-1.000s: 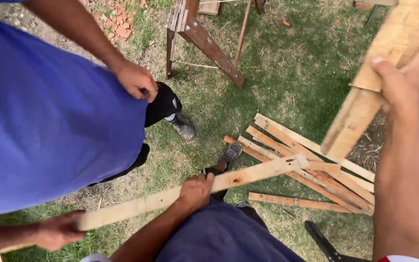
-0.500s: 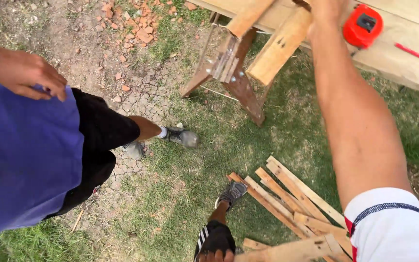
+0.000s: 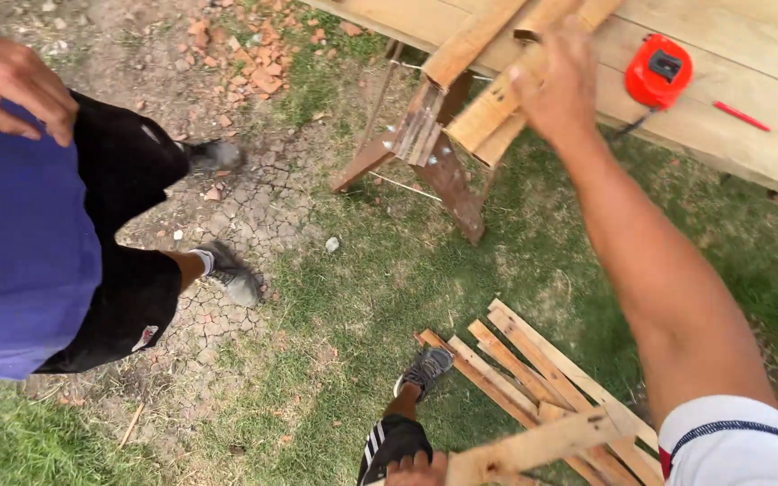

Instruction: The person uses a table saw to cut long wooden planks into smaller pieces. They repeatedly pick up planks from a pile on the ground, position them on the saw, and push them through the blade to make cuts. The cut pieces are then placed back on the ground.

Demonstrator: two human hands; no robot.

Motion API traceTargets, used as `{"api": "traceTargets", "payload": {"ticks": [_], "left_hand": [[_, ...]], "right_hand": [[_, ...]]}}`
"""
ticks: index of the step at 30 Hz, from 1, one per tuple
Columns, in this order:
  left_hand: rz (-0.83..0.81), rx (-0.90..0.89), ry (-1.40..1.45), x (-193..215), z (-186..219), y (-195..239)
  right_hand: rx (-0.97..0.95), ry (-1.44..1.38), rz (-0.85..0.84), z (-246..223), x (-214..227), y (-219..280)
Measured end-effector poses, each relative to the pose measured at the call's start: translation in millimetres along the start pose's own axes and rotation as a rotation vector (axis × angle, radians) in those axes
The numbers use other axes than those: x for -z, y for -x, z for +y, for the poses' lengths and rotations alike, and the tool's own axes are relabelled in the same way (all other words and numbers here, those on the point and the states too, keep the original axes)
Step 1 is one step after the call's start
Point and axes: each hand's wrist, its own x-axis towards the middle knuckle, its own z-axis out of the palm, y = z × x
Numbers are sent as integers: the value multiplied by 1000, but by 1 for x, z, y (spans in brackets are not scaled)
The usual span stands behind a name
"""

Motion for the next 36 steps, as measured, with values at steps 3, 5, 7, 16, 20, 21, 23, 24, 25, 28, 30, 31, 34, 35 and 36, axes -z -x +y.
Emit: {"api": "traceTargets", "payload": {"ticks": [3, 5, 7, 16, 20, 21, 23, 24, 25, 28, 30, 31, 34, 35, 36], "left_hand": [[-591, -135, 241, 27, -6, -22], [-606, -200, 234, 60, -6, -53], [-666, -302, 216, 79, -10, -79], [-253, -735, 174, 163, 56, -80], [-188, -977, 193, 195, 90, -25], [-132, -1044, 211, 198, 97, -8], [-87, -1171, 232, 204, 104, 34], [-58, -1248, 252, 207, 108, 59], [-58, -1307, 264, 213, 116, 81], [-96, -1560, 389, 238, 125, 165], [-182, -1703, 491, 265, 132, 219], [-186, -1757, 508, 273, 138, 241], [-210, -1965, 449, 295, 141, 286], [-253, -2031, 405, 303, 143, 293], [-286, -2090, 362, 311, 152, 297]], "right_hand": [[6, -197, -396, -96, 84, 85], [-65, -141, -506, -90, 93, 190], [-197, -110, -617, -103, 109, 300], [-1106, -535, 440, -217, 138, 694], [-1333, -931, 894, -272, 140, 758], [-1322, -1023, 977, -286, 150, 765], [-1248, -1006, 1131, -317, 163, 795], [-1185, -993, 1225, -335, 171, 812], [-1186, -967, 1289, -348, 182, 831], [-1082, -915, 1524, -400, 204, 899], [-1057, -917, 1741, -424, 208, 947], [-1047, -877, 1796, -434, 205, 974], [-1082, -754, 2126, -465, 190, 1035], [-1046, -724, 2239, -478, 186, 1049], [-996, -694, 2344, -483, 186, 1062]]}}
